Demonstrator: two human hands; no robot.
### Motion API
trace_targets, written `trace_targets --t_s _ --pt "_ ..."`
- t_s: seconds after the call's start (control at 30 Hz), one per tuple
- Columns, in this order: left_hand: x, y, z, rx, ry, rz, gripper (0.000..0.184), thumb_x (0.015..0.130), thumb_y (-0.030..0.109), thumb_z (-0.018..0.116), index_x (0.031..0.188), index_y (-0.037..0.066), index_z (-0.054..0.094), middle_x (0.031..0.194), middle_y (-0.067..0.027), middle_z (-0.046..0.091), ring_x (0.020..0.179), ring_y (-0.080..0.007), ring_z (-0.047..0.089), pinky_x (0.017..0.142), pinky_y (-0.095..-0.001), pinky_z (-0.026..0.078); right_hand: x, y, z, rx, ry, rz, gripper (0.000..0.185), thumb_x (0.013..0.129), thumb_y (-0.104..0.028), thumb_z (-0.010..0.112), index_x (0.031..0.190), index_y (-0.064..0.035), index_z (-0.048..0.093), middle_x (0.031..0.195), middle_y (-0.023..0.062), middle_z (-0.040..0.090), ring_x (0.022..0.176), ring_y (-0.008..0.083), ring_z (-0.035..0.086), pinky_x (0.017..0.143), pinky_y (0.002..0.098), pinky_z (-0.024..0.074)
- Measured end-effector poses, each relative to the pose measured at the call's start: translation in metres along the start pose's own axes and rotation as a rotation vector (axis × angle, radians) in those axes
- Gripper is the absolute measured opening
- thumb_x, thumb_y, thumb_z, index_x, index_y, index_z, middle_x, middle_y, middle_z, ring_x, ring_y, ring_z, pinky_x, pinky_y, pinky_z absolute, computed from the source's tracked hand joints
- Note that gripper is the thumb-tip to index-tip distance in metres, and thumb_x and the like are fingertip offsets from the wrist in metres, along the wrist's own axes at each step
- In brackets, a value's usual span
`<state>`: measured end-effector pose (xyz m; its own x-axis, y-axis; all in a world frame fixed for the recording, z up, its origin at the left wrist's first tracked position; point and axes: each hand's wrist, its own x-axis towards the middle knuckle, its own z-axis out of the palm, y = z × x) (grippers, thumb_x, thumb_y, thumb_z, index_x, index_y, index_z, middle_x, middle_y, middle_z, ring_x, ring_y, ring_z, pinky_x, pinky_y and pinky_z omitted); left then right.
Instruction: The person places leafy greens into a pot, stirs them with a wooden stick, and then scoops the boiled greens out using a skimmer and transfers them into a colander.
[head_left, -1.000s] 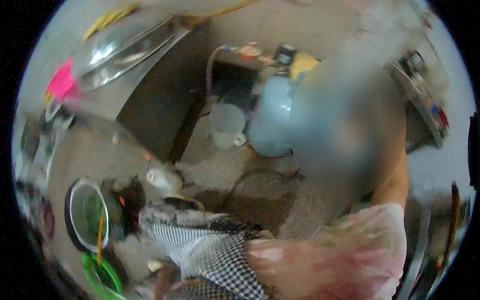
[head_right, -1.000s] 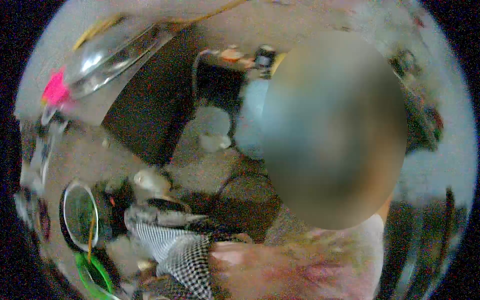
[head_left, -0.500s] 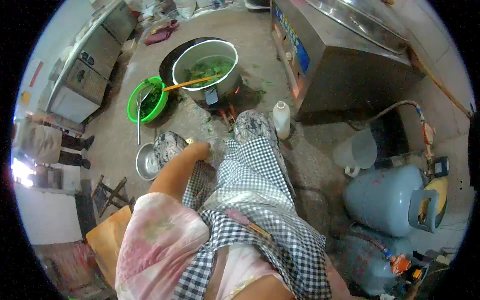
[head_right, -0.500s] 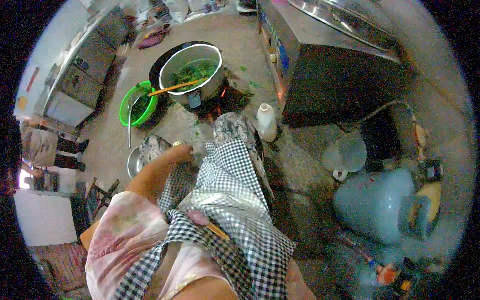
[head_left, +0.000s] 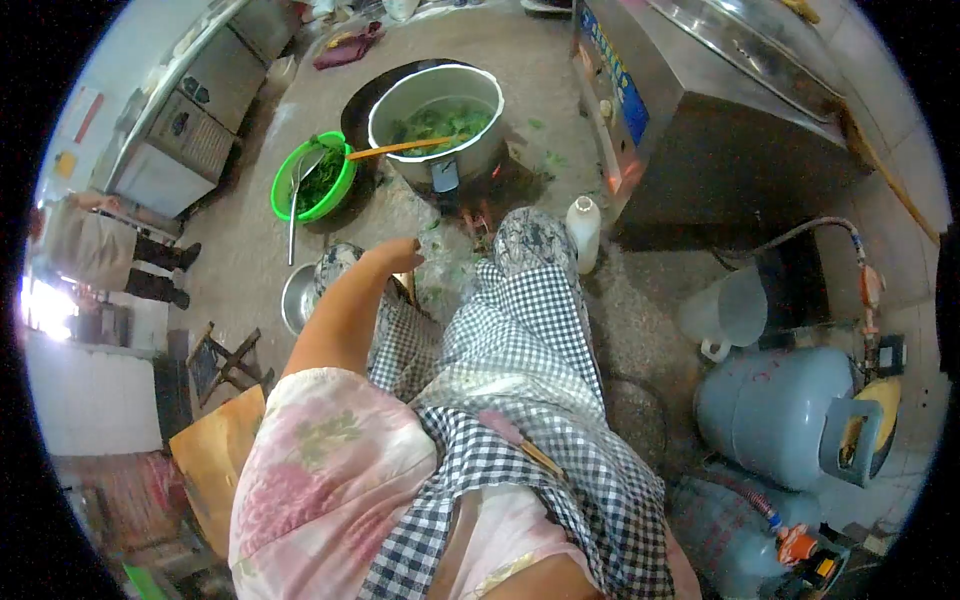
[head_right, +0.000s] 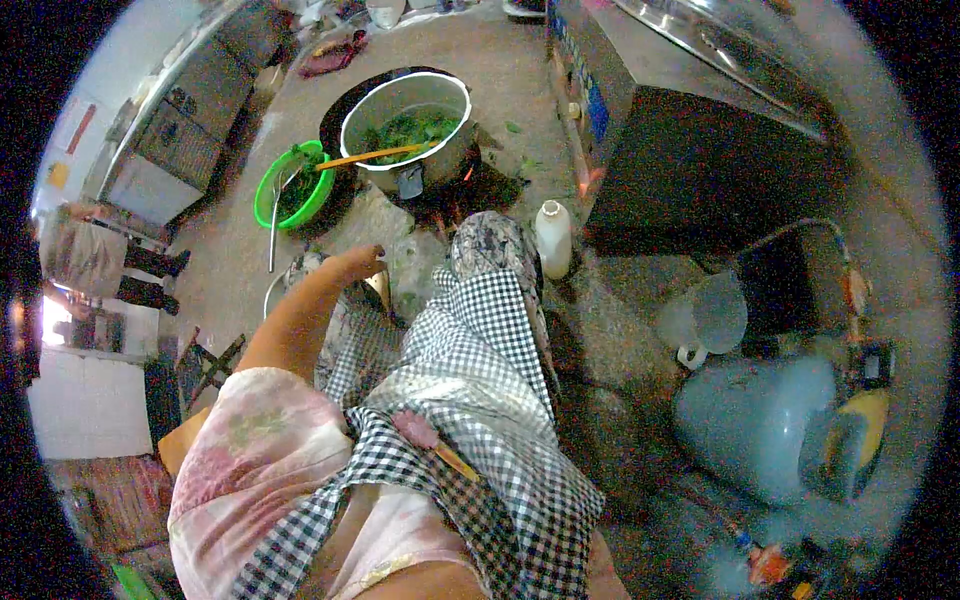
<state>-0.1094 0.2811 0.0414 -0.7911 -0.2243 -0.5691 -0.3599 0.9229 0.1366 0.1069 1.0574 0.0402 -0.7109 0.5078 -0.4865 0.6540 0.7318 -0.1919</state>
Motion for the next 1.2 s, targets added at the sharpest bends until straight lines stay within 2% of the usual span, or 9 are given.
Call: trace_targets --t_s 0.37,0.47,0.67,0.9,1.1,1.2 --pt "-0.003 -0.013 0.008 0.022 0.027 -0.024 0.043 0.076 0.029 0.055 0.108 0.001 0.054 0.107 -0.0200 0.056 0.100 -0.0338 0.052 0.084 -0.0392 0.042 0.010 -0.009 0.003 -0.005 -0.043 -0.004 0.034 0.085 -0.021 0.048 0.111 0.0007 0.051 0.102 0.0126 0.057 0.085 0.0218 0.057 0.073 0.0300 0.0449" --pt "0.027 -0.045 0.033 -0.035 0.071 0.024 0.045 0.076 0.030 0.055 0.111 0.002 0.052 0.106 -0.0197 0.056 0.100 -0.0342 0.052 0.085 -0.0390 0.041 0.010 -0.009 0.004 -0.007 -0.054 -0.007 0.034 0.085 -0.021 0.048 0.111 0.0006 0.051 0.102 0.0123 0.057 0.085 0.0215 0.057 0.073 0.0298 0.0449" --pt "0.031 -0.050 0.021 -0.086 0.013 -0.050 0.045 0.077 0.030 0.055 0.114 0.005 0.051 0.109 -0.0191 0.055 0.102 -0.0341 0.051 0.087 -0.0382 0.041 0.011 -0.013 0.001 -0.023 -0.074 -0.024 0.034 0.085 -0.021 0.048 0.111 0.0006 0.051 0.101 0.0117 0.057 0.084 0.0211 0.056 0.073 0.0295 0.0448" --pt "0.011 -0.035 -0.009 -0.038 0.087 -0.028 0.043 0.077 0.030 0.054 0.114 0.006 0.052 0.109 -0.0184 0.055 0.101 -0.0335 0.052 0.086 -0.0381 0.042 0.016 -0.022 0.011 -0.009 -0.085 -0.032 0.033 0.085 -0.021 0.048 0.110 0.0006 0.051 0.101 0.0110 0.057 0.084 0.0207 0.056 0.074 0.0292 0.0447" --pt "-0.003 -0.049 -0.040 -0.143 0.202 -0.135 0.042 0.077 0.029 0.053 0.114 0.008 0.052 0.108 -0.0200 0.055 0.100 -0.0334 0.053 0.086 -0.0399 0.041 0.026 -0.036 0.011 -0.015 -0.092 -0.061 0.033 0.086 -0.021 0.048 0.110 0.0006 0.051 0.100 0.0104 0.057 0.083 0.0203 0.056 0.074 0.0289 0.0445" --pt "-0.009 -0.079 -0.029 -0.170 0.447 -0.189 0.040 0.078 0.030 0.052 0.111 0.007 0.053 0.106 -0.0209 0.055 0.099 -0.0337 0.053 0.085 -0.0405 0.041 0.027 -0.040 0.011 -0.025 -0.098 -0.071 0.033 0.086 -0.021 0.048 0.110 0.0006 0.051 0.100 0.0101 0.057 0.083 0.0201 0.056 0.074 0.0287 0.0445"
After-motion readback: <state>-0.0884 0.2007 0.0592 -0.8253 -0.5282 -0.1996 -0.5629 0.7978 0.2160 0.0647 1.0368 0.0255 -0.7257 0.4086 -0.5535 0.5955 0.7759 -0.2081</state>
